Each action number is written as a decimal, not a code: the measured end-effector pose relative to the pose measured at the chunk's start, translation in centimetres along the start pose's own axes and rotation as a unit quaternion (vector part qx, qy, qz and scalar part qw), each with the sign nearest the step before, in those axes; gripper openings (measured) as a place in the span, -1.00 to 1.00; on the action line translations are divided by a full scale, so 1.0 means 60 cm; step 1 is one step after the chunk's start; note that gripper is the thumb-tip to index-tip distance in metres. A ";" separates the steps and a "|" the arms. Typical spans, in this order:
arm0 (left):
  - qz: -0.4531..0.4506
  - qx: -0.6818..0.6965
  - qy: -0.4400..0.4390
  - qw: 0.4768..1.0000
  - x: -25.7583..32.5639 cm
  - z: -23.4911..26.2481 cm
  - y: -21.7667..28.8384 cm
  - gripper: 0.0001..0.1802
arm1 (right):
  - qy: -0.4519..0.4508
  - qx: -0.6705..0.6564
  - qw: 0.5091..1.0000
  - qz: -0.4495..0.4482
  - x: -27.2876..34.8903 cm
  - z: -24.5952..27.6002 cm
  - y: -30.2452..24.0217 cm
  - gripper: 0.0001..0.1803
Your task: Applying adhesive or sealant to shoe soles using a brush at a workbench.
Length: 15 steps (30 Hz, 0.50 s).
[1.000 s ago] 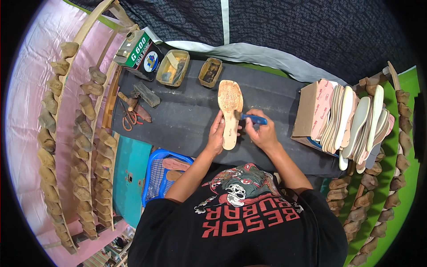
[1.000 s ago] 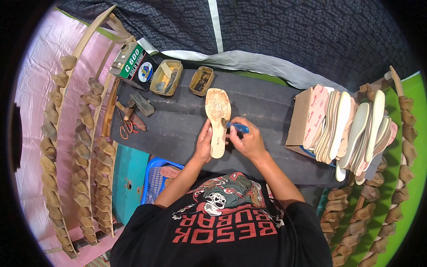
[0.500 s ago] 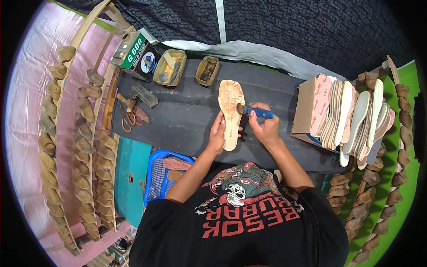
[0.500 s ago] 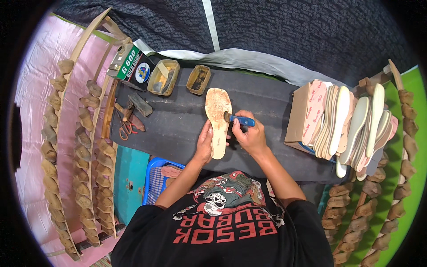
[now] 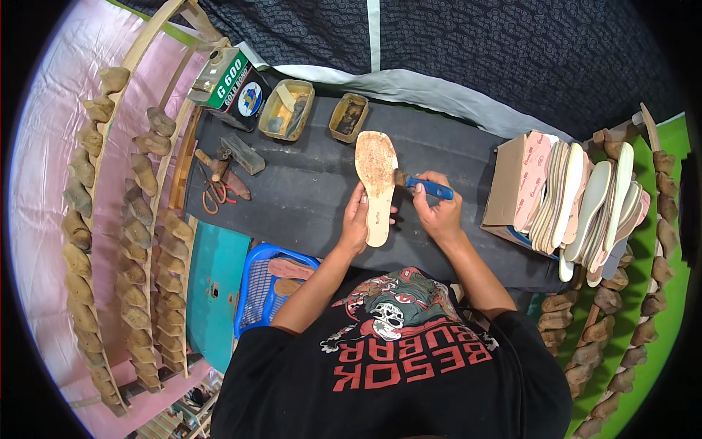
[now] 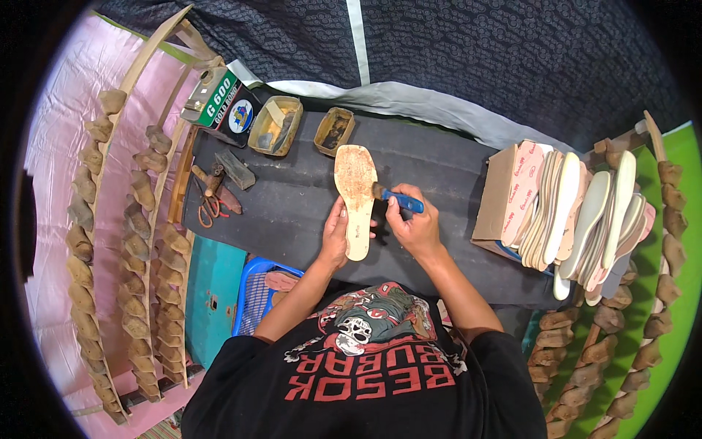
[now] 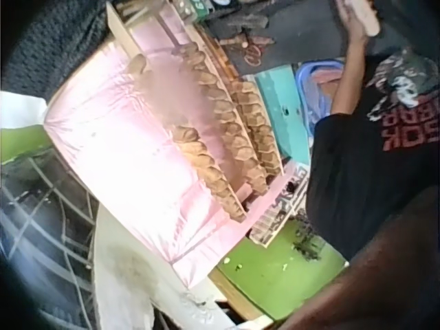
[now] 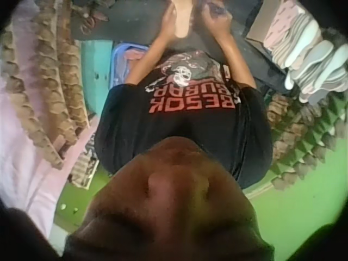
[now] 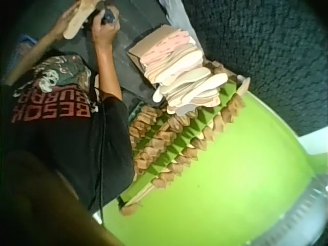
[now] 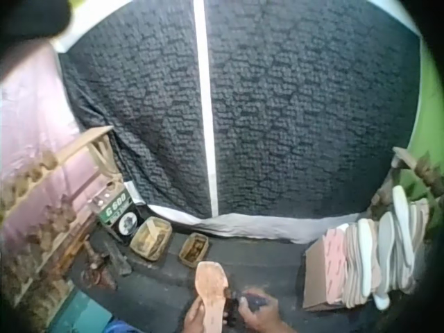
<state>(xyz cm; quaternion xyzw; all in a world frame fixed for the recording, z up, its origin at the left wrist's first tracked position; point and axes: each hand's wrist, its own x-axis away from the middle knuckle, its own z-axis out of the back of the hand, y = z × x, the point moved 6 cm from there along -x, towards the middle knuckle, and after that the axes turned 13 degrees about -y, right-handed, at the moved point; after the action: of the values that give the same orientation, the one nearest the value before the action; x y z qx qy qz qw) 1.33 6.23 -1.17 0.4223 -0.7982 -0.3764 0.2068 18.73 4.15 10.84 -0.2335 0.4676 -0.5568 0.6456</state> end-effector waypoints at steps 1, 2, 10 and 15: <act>-0.003 0.005 0.007 1.000 -0.001 0.002 0.003 -0.32 | -0.001 0.003 1.000 0.020 -0.004 -0.005 -0.008 -0.84; -0.005 0.004 0.008 1.000 -0.002 0.005 0.006 -0.32 | -0.002 0.002 1.000 0.021 -0.009 -0.009 -0.007 -0.84; -0.084 0.002 0.064 0.994 0.018 0.065 0.049 -0.34 | -0.002 0.002 1.000 0.012 -0.106 -0.033 0.009 -0.83; -0.100 0.004 0.110 0.989 0.034 0.104 0.081 -0.33 | -0.013 -0.060 0.998 -0.030 -0.177 -0.094 0.052 -0.77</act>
<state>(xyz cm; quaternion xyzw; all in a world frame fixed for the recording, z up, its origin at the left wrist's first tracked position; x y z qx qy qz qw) -6.35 8.96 -1.34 0.5395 -0.7259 -0.3431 0.2535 16.05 16.22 9.37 -0.2925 0.4845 -0.5443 0.6193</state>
